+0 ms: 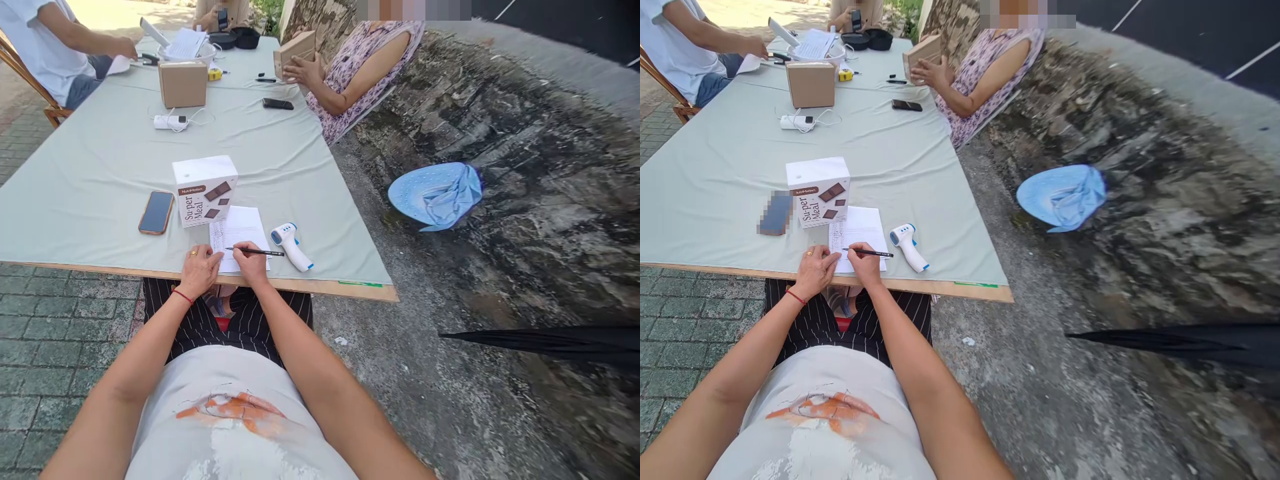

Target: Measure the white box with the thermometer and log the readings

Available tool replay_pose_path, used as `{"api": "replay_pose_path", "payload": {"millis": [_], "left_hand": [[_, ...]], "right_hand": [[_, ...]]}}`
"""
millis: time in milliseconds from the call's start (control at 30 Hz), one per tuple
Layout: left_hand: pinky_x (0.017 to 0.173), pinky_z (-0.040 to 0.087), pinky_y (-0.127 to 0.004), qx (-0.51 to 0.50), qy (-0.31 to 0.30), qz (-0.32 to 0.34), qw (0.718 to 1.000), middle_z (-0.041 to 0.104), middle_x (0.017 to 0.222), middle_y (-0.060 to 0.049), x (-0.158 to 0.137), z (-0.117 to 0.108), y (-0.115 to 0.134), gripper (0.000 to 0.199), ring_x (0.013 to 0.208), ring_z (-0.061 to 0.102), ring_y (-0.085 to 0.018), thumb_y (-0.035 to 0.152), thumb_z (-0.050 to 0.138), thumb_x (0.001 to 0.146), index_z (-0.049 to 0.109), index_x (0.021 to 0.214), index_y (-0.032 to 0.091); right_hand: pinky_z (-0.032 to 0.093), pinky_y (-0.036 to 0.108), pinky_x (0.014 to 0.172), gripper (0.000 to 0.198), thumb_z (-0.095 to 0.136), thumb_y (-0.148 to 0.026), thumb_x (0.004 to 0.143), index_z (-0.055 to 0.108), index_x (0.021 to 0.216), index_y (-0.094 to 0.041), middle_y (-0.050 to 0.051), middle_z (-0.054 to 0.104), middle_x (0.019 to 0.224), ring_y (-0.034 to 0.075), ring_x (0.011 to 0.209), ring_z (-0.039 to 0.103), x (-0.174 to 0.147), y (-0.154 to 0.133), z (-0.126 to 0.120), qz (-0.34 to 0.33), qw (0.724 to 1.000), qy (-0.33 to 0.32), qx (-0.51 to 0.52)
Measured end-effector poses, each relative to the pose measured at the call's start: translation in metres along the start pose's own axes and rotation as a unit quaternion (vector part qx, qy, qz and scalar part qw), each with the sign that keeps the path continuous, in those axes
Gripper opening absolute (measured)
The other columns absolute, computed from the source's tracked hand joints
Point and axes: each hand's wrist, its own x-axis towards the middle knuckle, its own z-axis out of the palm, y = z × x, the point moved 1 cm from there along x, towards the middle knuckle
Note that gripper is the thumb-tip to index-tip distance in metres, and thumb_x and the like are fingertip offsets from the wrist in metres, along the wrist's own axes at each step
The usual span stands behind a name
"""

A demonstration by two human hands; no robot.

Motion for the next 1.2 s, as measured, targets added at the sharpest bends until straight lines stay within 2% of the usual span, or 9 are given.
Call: {"api": "replay_pose_path", "payload": {"millis": [67, 167, 633, 1200], "left_hand": [[0.084, 0.042, -0.042, -0.003, 0.003, 0.000, 1.000, 0.057, 0.106, -0.012, 0.0004, 0.0012, -0.0003, 0.028, 0.100, 0.051, -0.027, 0.029, 0.048, 0.096, 0.069, 0.114, 0.028], [0.084, 0.041, -0.041, -0.001, 0.006, -0.001, 1.000, 0.057, 0.107, -0.012, 0.0006, 0.0034, -0.0005, 0.027, 0.100, 0.051, -0.027, 0.028, 0.050, 0.095, 0.069, 0.114, 0.029], [0.084, 0.041, -0.041, 0.000, 0.015, 0.001, 1.000, 0.058, 0.106, -0.012, -0.0006, 0.0073, 0.0005, 0.030, 0.099, 0.051, -0.028, 0.030, 0.047, 0.098, 0.071, 0.116, 0.029], [0.084, 0.041, -0.041, -0.002, 0.013, -0.002, 1.000, 0.058, 0.106, -0.012, -0.0010, 0.0078, 0.0001, 0.030, 0.099, 0.051, -0.027, 0.031, 0.047, 0.098, 0.071, 0.115, 0.029]], "right_hand": [[0.048, 0.031, 0.069, 0.016, 0.054, -0.036, 0.068, 0.060, 0.074, -0.022, 0.001, 0.065, 0.068, 0.017, 0.066, 0.057, -0.0007, 0.0008, 0.0003, -0.002, 1.000, 0.014, -0.022], [0.048, 0.031, 0.070, 0.013, 0.053, -0.033, 0.069, 0.060, 0.071, -0.023, 0.000, 0.064, 0.066, 0.017, 0.067, 0.057, 0.0008, 0.0014, -0.0004, -0.006, 0.999, 0.002, -0.037], [0.048, 0.033, 0.074, 0.013, 0.054, -0.035, 0.071, 0.062, 0.074, -0.024, 0.000, 0.065, 0.069, 0.019, 0.072, 0.060, -0.0015, 0.0045, -0.0002, 0.004, 0.996, -0.027, -0.085], [0.047, 0.032, 0.071, 0.014, 0.053, -0.035, 0.069, 0.060, 0.071, -0.024, 0.000, 0.065, 0.066, 0.019, 0.068, 0.058, -0.0017, 0.0037, -0.0006, -0.003, 0.997, -0.017, -0.072]]}}
